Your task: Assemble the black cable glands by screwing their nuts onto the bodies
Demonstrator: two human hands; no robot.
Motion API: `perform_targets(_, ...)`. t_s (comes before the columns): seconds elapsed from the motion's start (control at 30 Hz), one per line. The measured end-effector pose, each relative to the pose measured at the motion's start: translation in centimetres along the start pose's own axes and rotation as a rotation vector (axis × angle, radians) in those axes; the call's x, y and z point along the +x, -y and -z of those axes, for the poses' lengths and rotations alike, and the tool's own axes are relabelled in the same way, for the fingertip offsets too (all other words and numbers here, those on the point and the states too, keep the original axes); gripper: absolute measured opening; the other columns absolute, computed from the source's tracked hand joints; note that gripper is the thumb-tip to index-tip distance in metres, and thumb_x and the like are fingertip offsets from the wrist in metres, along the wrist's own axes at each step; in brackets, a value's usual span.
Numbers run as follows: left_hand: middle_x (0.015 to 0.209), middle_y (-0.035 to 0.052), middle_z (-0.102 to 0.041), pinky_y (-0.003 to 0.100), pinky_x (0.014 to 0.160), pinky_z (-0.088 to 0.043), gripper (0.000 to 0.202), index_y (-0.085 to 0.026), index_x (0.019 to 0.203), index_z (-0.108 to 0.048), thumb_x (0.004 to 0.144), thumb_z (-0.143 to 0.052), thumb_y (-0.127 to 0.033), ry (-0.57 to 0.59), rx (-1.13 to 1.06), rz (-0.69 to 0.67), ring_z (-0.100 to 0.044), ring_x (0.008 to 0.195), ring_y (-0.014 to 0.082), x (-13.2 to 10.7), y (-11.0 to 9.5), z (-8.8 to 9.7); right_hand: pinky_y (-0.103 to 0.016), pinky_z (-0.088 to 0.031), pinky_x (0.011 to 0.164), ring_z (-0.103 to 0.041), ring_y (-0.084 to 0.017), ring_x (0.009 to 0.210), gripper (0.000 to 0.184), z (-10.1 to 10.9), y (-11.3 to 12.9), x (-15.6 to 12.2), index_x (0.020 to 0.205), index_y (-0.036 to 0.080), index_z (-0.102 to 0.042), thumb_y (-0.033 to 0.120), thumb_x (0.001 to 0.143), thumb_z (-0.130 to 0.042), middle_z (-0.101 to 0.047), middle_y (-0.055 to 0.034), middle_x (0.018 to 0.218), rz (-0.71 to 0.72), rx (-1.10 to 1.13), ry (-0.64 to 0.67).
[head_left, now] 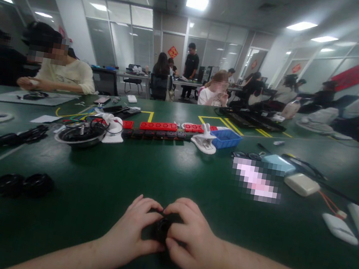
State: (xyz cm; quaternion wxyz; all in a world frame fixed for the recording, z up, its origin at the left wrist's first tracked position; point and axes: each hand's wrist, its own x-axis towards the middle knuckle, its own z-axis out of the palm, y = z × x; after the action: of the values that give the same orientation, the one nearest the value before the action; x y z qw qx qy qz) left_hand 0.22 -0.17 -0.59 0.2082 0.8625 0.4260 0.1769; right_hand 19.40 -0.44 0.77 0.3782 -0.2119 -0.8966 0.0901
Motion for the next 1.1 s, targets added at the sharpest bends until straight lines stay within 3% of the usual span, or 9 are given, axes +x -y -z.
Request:
perform_targets(0.33, 0.104, 0.0033, -0.053, 0.057, 0.100, -0.020, 0.033, -0.025, 0.092, -0.061, 0.063, -0.072, -0.038, -0.009, 0.009, -0.004, -0.047, 0.102, 0.0258, -0.21, 0.41, -0.20, -0.038, -0.041, 0.078, -0.045, -0.019, 0.088, 0.018, 0.25, -0.27, 0.08, 0.072, 0.016, -0.055, 0.021, 0.082, -0.041, -0.051, -0.0084, 0.094, -0.134, -0.087, 0.000)
perform_targets(0.63, 0.104, 0.0031, -0.053, 0.056, 0.100, -0.020, 0.033, -0.025, 0.091, -0.061, 0.063, -0.072, -0.035, -0.011, 0.018, -0.019, -0.047, 0.102, 0.0251, -0.15, 0.64, -0.48, -0.043, -0.038, 0.083, -0.043, -0.023, 0.093, 0.025, 0.28, 0.08, -0.16, 0.084, 0.014, -0.057, 0.030, 0.084, -0.038, -0.051, -0.0116, 0.100, -0.124, -0.191, 0.060)
perform_targets(1.1, 0.106, 0.0033, -0.052, 0.054, 0.102, -0.017, 0.028, -0.025, 0.092, -0.061, 0.067, -0.068, -0.034, 0.014, 0.001, 0.010, -0.047, 0.103, 0.0241, 0.00, 0.27, -0.23, -0.045, -0.035, 0.087, -0.040, -0.025, 0.097, 0.037, 0.07, 0.59, 0.01, 0.104, 0.012, -0.054, 0.039, 0.084, -0.039, -0.048, -0.0129, 0.107, -0.154, -0.153, 0.184)
